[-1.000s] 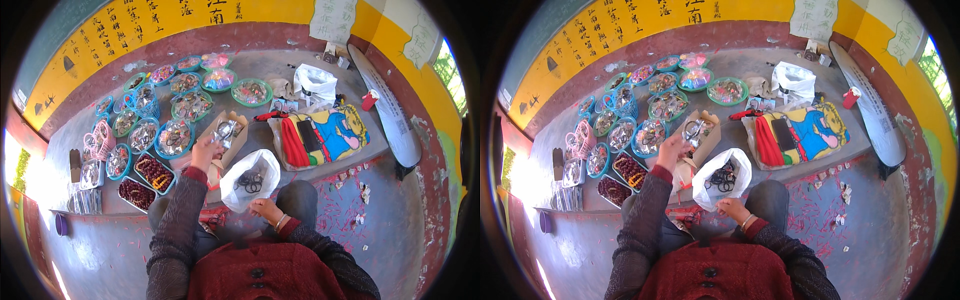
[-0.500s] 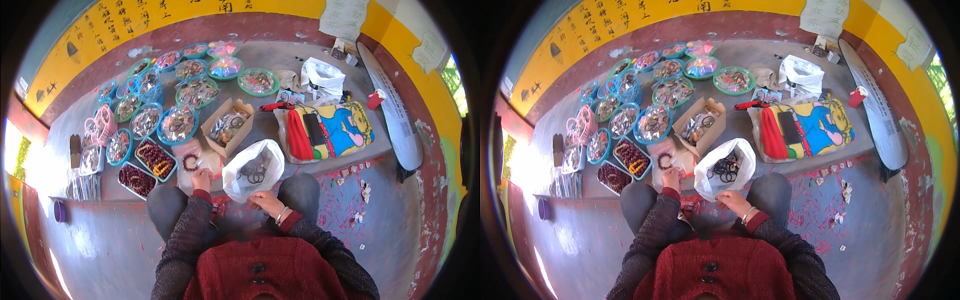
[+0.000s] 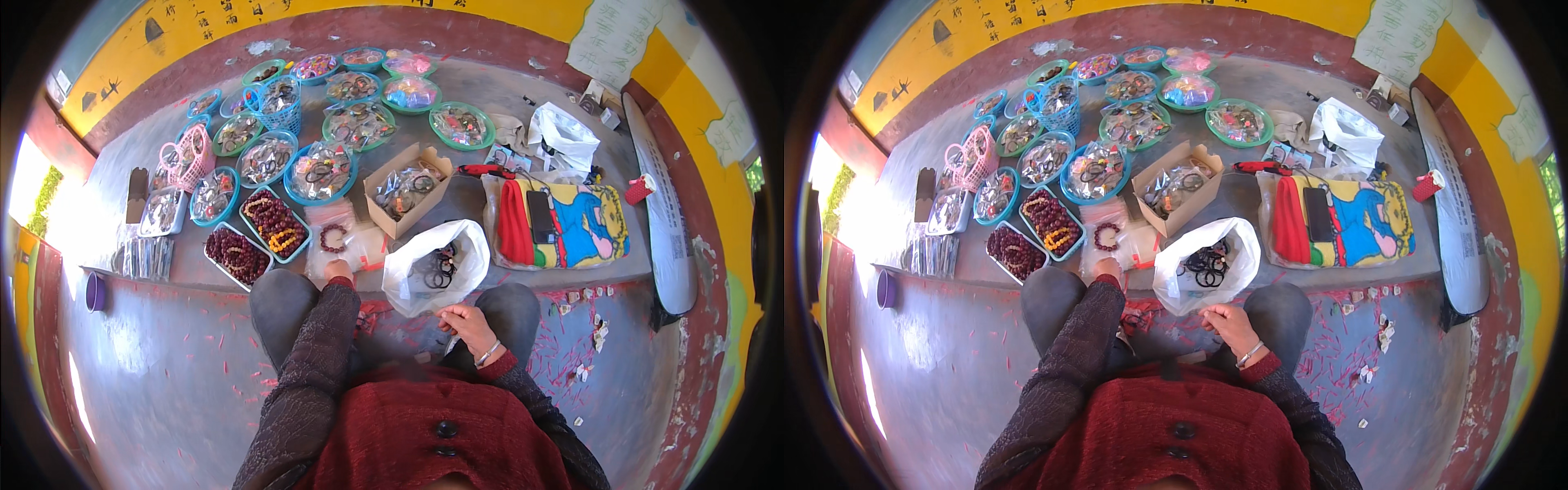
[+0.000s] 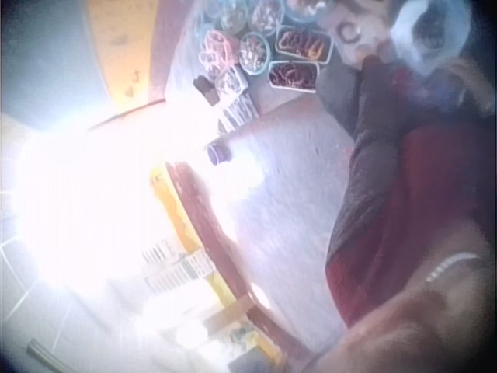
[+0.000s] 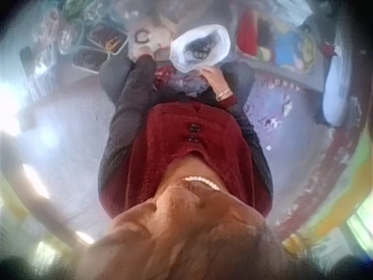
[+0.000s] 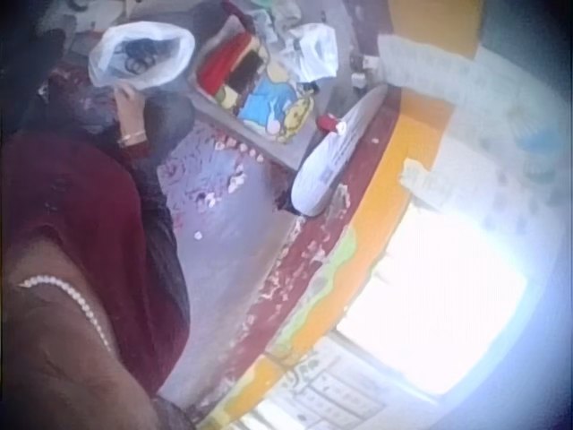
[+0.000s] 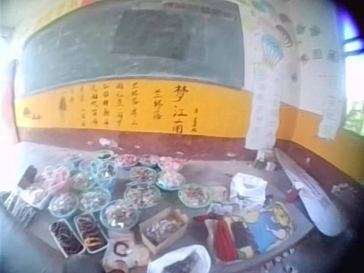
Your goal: The person sits on the floor and sorts small dark beads from a white bag into clear plastic bags. They handle the beads and bags by hand, occasionally picking up items from the surrounding display of beaded bracelets and hair accessories.
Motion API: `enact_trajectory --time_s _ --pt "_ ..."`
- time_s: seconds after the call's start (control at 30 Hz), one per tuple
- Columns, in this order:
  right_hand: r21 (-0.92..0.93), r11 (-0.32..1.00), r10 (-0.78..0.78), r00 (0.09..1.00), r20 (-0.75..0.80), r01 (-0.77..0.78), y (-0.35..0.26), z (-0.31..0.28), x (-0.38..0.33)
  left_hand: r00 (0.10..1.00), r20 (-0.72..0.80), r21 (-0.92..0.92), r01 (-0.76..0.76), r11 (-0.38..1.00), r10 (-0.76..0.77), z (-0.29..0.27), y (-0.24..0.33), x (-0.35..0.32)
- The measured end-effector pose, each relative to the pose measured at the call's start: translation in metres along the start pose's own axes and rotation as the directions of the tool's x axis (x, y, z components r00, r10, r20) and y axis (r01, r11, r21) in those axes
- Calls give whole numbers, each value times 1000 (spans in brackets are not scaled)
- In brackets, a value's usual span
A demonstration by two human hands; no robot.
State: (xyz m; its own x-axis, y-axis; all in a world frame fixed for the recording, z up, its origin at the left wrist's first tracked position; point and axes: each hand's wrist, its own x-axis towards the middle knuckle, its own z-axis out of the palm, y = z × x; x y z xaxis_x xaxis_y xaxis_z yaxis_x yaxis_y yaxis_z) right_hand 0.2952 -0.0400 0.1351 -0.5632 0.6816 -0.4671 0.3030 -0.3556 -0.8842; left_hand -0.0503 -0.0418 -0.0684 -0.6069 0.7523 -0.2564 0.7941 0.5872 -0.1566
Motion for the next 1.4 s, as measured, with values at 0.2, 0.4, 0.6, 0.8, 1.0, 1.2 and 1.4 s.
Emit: enact_trajectory --time_s 0.2,0.4,0.6,0.8,1.0,1.2,1.4 --pt "3 999 48 999 17 -48 18 -9 11 977 146 102 140 985 -154 -5 4 3" --pt "-13 996 90 993 70 -90 21 1 22 986 81 -174 155 973 -142 35 -18 13" --pt "-18 996 93 993 67 -92 31 -6 28 729 219 -946 321 41 -648 -13 20 -10" --pt "-72 994 87 983 159 -76 24 12 31 724 169 -983 170 -64 -668 59 -21 28" --pt "-54 991 126 987 96 -122 30 -2 32 858 411 -846 233 -480 -308 -11 28 8" --pt "-49 988 147 985 90 -143 34 -2 34 888 411 -840 281 -465 -207 -26 31 6" --pt "-65 987 153 981 117 -146 26 6 35 887 269 -937 151 -316 -375 38 24 30"
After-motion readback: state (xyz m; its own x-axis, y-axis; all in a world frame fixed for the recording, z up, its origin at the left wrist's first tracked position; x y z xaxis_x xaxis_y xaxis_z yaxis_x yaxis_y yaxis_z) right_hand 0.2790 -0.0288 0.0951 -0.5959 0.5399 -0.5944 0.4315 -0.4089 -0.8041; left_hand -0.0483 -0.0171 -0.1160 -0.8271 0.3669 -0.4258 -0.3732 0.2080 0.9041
